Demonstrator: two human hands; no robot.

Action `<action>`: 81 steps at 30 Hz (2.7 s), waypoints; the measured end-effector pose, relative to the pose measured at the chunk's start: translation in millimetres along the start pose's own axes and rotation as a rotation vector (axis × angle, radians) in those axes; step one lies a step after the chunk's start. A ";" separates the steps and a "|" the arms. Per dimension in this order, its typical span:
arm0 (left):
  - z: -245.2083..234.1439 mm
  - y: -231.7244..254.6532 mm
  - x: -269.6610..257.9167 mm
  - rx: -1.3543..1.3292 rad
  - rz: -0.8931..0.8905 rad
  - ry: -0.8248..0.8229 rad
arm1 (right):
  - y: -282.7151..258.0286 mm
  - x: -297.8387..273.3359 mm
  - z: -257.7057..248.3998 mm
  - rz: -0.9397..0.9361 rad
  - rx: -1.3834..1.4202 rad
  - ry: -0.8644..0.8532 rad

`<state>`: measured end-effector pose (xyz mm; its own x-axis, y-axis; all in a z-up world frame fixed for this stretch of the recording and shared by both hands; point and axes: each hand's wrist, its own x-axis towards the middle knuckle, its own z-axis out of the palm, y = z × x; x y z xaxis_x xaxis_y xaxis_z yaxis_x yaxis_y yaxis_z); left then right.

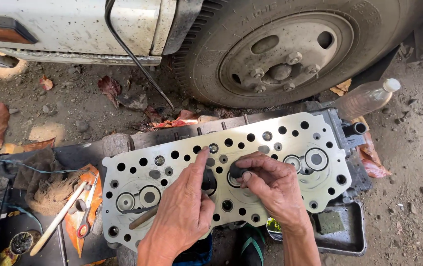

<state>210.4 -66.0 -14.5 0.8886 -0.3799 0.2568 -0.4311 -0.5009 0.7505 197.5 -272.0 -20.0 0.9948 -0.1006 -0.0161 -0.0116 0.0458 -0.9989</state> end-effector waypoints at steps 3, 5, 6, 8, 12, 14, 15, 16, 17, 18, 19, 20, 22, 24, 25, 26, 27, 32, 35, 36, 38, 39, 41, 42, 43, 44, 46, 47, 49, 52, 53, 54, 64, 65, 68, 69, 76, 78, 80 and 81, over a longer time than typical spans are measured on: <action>-0.7 3.6 0.4 0.010 0.059 0.041 | -1.9 0.7 1.6 -0.039 0.104 -0.039; 4.1 0.6 -0.2 0.050 0.015 0.015 | 0.4 -0.2 2.5 -0.052 0.111 -0.027; 6.1 -1.1 -0.8 0.090 -0.032 -0.010 | 1.6 -0.4 3.5 -0.065 0.119 -0.018; 6.8 0.1 -1.2 0.095 0.003 0.003 | -1.6 -1.1 6.3 -0.049 0.097 -0.006; 8.5 -4.6 -2.7 0.111 0.033 -0.085 | -0.5 -2.3 6.9 -0.030 0.068 0.014; 10.0 -7.0 -1.7 0.114 0.042 -0.054 | 2.3 -2.2 4.0 -0.035 0.111 -0.009; 10.8 -8.2 -0.3 0.116 0.055 -0.023 | 3.4 -1.7 2.3 -0.043 0.153 -0.030; 9.5 -7.7 0.1 0.116 0.055 -0.022 | 3.4 -1.5 1.2 -0.044 0.152 -0.030; 8.0 -7.4 0.5 0.092 0.044 0.015 | 3.5 -1.3 0.3 -0.032 0.167 -0.047; 6.6 -7.3 1.0 0.069 0.033 0.052 | 3.8 -1.0 -0.5 -0.019 0.181 -0.065; 5.2 -7.0 1.4 0.069 0.029 0.051 | 4.2 -0.3 -0.2 -0.015 0.182 -0.066; 3.8 -7.0 1.7 0.079 -0.027 0.018 | 4.8 0.4 0.3 -0.016 0.162 -0.044; 3.6 -7.5 0.8 0.088 -0.088 -0.013 | 5.3 1.3 0.9 -0.015 0.140 -0.026; 5.3 -8.4 0.8 0.141 -0.112 -0.028 | 3.9 2.6 0.9 0.035 0.041 0.012; 7.9 -11.2 0.6 0.141 -0.113 -0.027 | 3.7 2.7 1.3 0.035 0.041 0.011; 10.6 -13.9 0.5 0.170 -0.123 -0.053 | 3.5 2.9 1.7 0.051 0.067 -0.002; 13.1 -16.6 0.4 0.198 -0.133 -0.078 | 3.1 3.0 2.1 0.067 0.093 -0.014; 14.3 -17.0 -1.5 0.156 -0.161 -0.107 | -2.9 4.5 15.4 0.050 0.119 -0.105; 11.5 -11.7 -1.5 0.110 -0.175 -0.094 | -5.1 3.6 24.5 0.049 0.102 -0.091; 9.8 -9.6 -1.2 0.071 -0.179 -0.089 | -6.4 3.5 27.3 0.048 0.077 -0.085; 2.1 -4.2 -1.7 0.022 -0.164 -0.076 | 0.2 4.9 23.7 0.049 0.087 -0.080; -2.0 -1.4 -2.1 -0.026 -0.147 -0.066 | 3.5 5.3 22.1 0.050 0.098 -0.071; -8.3 3.2 -4.9 -0.035 -0.176 -0.046 | 5.8 3.8 20.0 0.053 0.108 -0.058; -12.3 5.6 -5.3 -0.045 -0.202 -0.026 | 6.0 4.2 19.3 0.055 0.118 -0.043; -15.7 7.4 -6.3 -0.043 -0.198 -0.019 | 6.7 3.5 18.7 0.048 0.117 -0.047; -19.2 9.2 -7.5 -0.075 -0.179 0.020 | 7.3 2.6 18.3 0.051 0.194 -0.053; -26.5 15.2 -10.1 -0.104 -0.155 0.065 | 6.6 0.5 17.7 0.048 0.272 -0.067; -30.7 19.4 -12.3 -0.277 -0.204 0.100 | 5.5 -1.1 18.2 0.050 0.344 -0.094; -36.5 24.5 -15.9 -0.445 -0.258 0.142 | 0.5 -4.9 21.6 0.057 0.420 -0.131; -39.2 26.7 -20.7 -0.536 -0.130 0.213 | -7.3 -11.9 29.8 0.018 0.481 -0.197; -38.6 27.4 -21.5 -0.572 -0.108 0.220 | -7.9 -13.4 31.8 -0.003 0.441 -0.204; -38.3 27.7 -22.6 -0.609 -0.085 0.227 | -8.4 -15.1 34.3 -0.025 0.401 -0.210; -20.8 13.7 -68.1 -0.680 -0.430 0.484 | -35.5 -37.0 68.1 -0.116 -0.356 -0.273; -23.9 10.3 -71.1 -0.717 -0.405 0.488 | -38.3 -39.8 77.0 -0.166 -0.491 -0.256; -23.5 -3.0 -71.6 -0.767 -0.363 0.526 | -36.1 -42.1 96.6 -0.150 -0.573 -0.196; -21.7 -7.6 -71.7 -0.780 -0.342 0.548 | -33.8 -42.9 102.3 -0.081 -0.521 -0.141; -98.6 -25.4 -84.8 -1.124 -0.384 0.286 | -25.5 -46.6 146.7 -0.256 -0.528 -0.130; -107.8 -37.6 -92.6 -1.203 -0.383 0.269 | -18.0 -45.5 167.2 -0.264 -0.416 -0.113; -118.6 -42.0 -97.2 -1.142 -0.403 0.330 | -15.1 -44.8 194.1 -0.288 -0.363 -0.110; -124.2 -43.7 -97.9 -1.078 -0.409 0.378 | -14.8 -43.8 206.9 -0.324 -0.309 -0.094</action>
<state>161.7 89.7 3.2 0.9958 -0.0043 -0.0912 0.0837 0.4423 0.8930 175.0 -62.7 4.6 0.9569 0.0302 0.2888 0.2858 -0.2737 -0.9184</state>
